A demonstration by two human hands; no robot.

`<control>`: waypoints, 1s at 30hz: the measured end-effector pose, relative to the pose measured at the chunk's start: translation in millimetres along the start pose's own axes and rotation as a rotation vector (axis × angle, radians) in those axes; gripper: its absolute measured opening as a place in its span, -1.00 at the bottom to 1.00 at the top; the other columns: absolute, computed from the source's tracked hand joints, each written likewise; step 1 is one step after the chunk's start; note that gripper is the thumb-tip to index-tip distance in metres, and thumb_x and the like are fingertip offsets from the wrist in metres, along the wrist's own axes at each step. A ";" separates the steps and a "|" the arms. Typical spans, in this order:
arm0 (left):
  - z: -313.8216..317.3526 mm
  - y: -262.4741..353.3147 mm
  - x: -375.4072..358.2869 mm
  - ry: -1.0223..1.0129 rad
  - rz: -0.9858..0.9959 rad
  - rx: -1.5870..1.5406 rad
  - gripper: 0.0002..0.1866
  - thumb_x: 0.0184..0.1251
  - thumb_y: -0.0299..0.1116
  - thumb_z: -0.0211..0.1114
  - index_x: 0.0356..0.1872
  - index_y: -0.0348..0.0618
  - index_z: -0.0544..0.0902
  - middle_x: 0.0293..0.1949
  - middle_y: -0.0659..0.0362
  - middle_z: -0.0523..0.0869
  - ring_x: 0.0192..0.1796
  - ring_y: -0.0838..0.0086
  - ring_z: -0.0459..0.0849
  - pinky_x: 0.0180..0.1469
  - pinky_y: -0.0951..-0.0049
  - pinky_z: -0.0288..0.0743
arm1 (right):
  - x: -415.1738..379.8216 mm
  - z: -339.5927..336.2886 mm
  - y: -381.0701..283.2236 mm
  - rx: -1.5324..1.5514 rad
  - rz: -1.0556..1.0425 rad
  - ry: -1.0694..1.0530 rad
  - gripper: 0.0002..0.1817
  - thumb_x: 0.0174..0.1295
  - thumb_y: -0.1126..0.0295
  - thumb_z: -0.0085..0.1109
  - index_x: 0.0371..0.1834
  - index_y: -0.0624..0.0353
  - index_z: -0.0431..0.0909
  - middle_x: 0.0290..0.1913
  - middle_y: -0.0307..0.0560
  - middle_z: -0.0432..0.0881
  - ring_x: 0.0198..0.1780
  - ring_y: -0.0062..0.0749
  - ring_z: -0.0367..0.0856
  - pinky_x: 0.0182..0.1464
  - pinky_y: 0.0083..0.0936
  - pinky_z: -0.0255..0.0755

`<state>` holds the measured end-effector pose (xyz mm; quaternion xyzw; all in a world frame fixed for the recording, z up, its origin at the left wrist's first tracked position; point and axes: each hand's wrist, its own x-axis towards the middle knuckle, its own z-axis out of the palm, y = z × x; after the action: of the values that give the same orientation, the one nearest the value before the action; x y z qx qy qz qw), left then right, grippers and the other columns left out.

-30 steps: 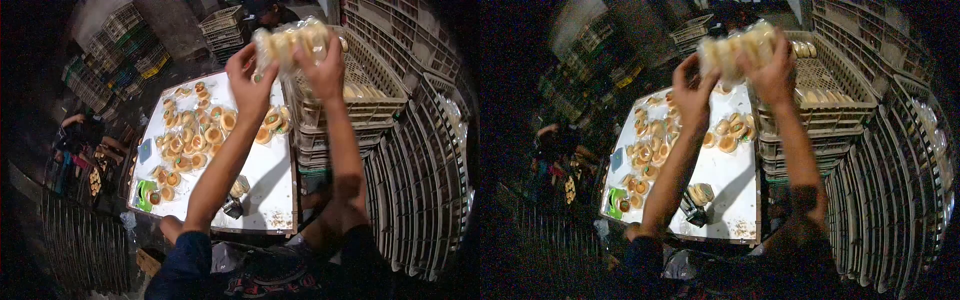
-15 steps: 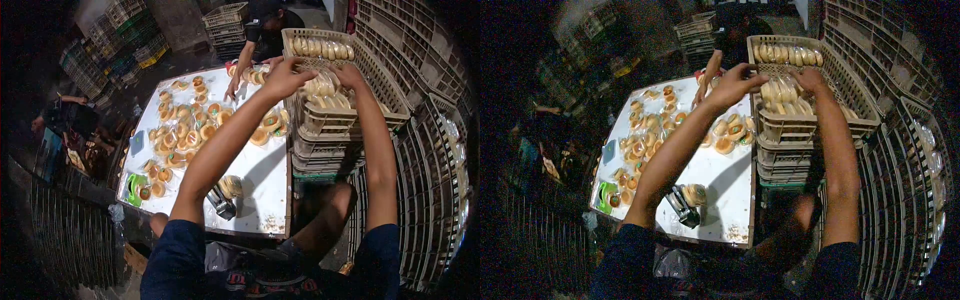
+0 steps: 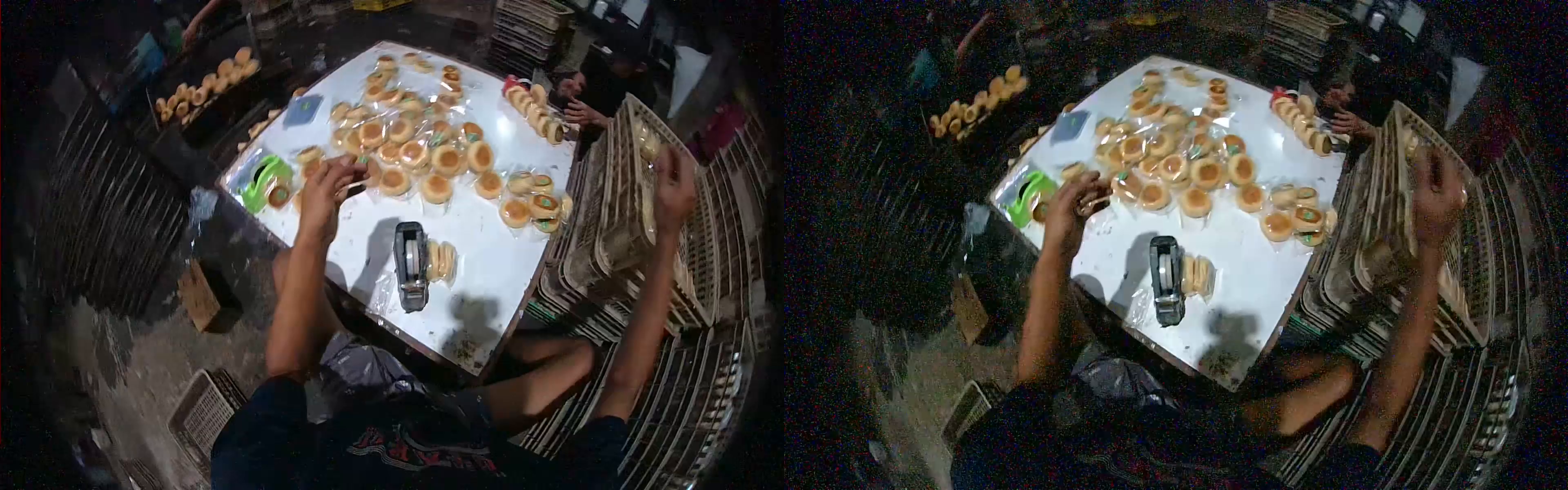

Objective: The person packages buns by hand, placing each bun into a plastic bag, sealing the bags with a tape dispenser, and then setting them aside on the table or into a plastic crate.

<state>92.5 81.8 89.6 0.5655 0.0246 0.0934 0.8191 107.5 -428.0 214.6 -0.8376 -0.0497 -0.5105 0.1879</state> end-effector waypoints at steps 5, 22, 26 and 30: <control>-2.9 -87.2 23.3 -0.094 -0.195 -0.042 -0.75 0.38 -0.22 0.23 -0.12 -0.19 0.60 -0.24 0.12 0.73 -0.21 0.45 0.69 -0.12 0.38 0.58 | -98.5 175.7 -118.5 0.376 -0.078 -0.764 -0.44 0.06 0.17 0.41 0.08 0.22 0.53 -0.03 0.14 0.60 0.02 -0.05 0.59 0.09 -0.21 0.47; -15.6 -94.7 -1.0 -0.599 0.345 0.630 -0.09 -0.14 -0.14 0.60 0.29 -0.27 0.37 0.08 -0.08 0.63 0.12 0.10 0.61 0.18 0.12 0.40 | -156.3 198.3 -207.0 1.140 0.634 -1.002 -0.87 0.18 0.46 0.23 -0.33 0.31 0.56 -0.33 -0.15 0.59 -0.32 -0.49 0.54 -0.24 -0.59 0.43; -12.7 -77.0 -9.6 -0.710 0.013 0.416 -0.41 0.06 -0.01 0.52 0.01 -0.18 0.58 -0.13 -0.02 0.71 -0.09 0.27 0.71 0.01 0.36 0.54 | -168.6 170.7 -246.8 1.529 0.850 -0.654 -0.66 0.22 0.39 0.24 0.02 0.29 0.51 -0.26 -0.17 0.56 -0.24 -0.53 0.53 -0.18 -0.62 0.41; -9.1 -87.2 -23.6 -0.816 -0.069 0.516 -0.41 0.10 0.02 0.49 -0.01 -0.22 0.59 -0.13 0.02 0.71 -0.08 0.32 0.69 0.03 0.34 0.53 | -194.6 147.6 -243.9 0.634 0.498 -0.733 -0.67 0.14 0.39 0.39 -0.09 0.30 0.57 -0.32 -0.23 0.59 -0.32 -0.62 0.46 -0.28 -0.67 0.33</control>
<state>78.9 56.0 3.6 0.7395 -0.2576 -0.1727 0.5974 71.6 -127.3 48.7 -0.8495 -0.0636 -0.0848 0.5169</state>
